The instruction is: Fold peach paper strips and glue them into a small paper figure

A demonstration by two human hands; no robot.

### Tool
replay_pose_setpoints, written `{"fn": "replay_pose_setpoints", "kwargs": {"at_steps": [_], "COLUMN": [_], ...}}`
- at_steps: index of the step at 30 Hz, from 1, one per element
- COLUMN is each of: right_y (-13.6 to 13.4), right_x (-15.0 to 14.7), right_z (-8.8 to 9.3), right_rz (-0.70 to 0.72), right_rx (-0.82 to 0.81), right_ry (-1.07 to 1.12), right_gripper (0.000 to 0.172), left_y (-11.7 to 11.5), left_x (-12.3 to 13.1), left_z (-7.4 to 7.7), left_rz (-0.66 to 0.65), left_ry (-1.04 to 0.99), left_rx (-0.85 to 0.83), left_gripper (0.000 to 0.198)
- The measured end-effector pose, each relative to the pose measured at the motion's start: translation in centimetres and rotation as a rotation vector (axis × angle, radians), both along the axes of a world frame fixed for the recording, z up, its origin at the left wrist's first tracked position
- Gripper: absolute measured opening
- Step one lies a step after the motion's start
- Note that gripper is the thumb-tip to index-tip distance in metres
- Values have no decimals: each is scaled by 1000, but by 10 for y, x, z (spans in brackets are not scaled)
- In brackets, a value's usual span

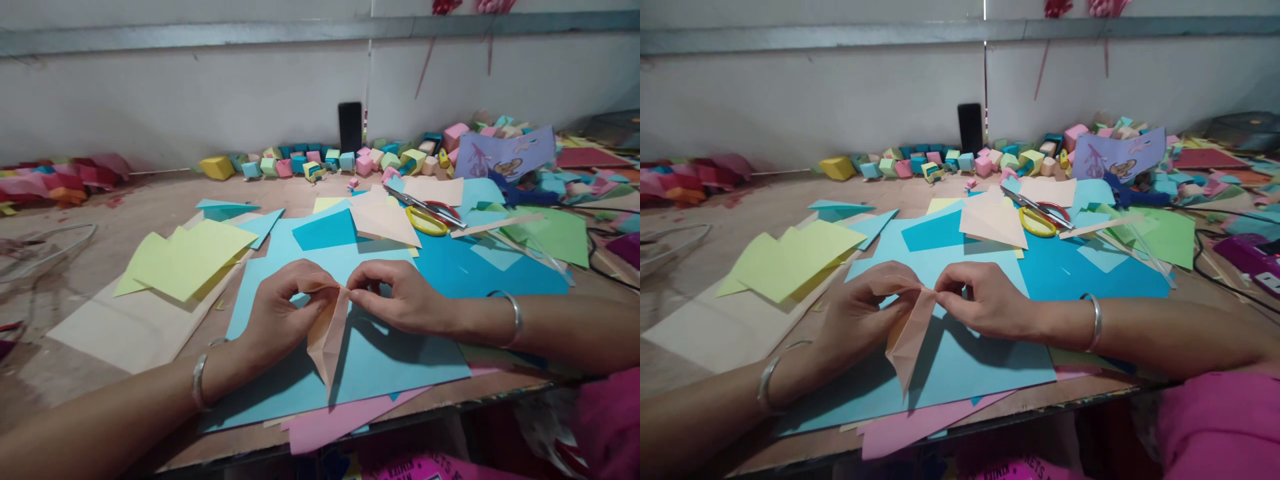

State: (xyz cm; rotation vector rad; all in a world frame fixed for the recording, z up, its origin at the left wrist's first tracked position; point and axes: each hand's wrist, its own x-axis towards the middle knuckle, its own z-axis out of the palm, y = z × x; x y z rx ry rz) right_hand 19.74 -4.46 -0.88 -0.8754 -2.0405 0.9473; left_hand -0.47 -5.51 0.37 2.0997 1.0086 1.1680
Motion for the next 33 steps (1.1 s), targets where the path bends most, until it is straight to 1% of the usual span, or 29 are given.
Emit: {"fn": "replay_pose_setpoints", "kwargs": {"at_steps": [4,9,12,17,23,27,29,33], "right_y": [1,-2,-6,-11,-16,-15,-13,-11], "right_x": [0,-1,-2,-3,-5,-5,-5,-4], "right_z": [0,6,9,10,9,8,7,6], "right_rz": [3,-13,-20,13,-15,-29,-30,-37], "right_rx": [34,74,71,103,60,46,52,70], "right_ry": [-3,14,4,-7,-113,-173,-187,-195], "right_gripper": [8,8,13,14,19,17,15,14], "left_y": [0,-3,-6,-7,-10,-12,-12,-15], "left_x": [0,1,2,4,9,12,13,12], "left_z": [-1,-1,0,1,0,-2,0,6], "left_rz": [-3,40,71,-16,-9,-20,-22,-70], "left_ry": [39,100,135,151,149,172,202,232], "left_rx": [32,-36,-52,-86,-128,-139,-150,-222], "left_gripper": [13,9,5,10,9,9,9,7]}}
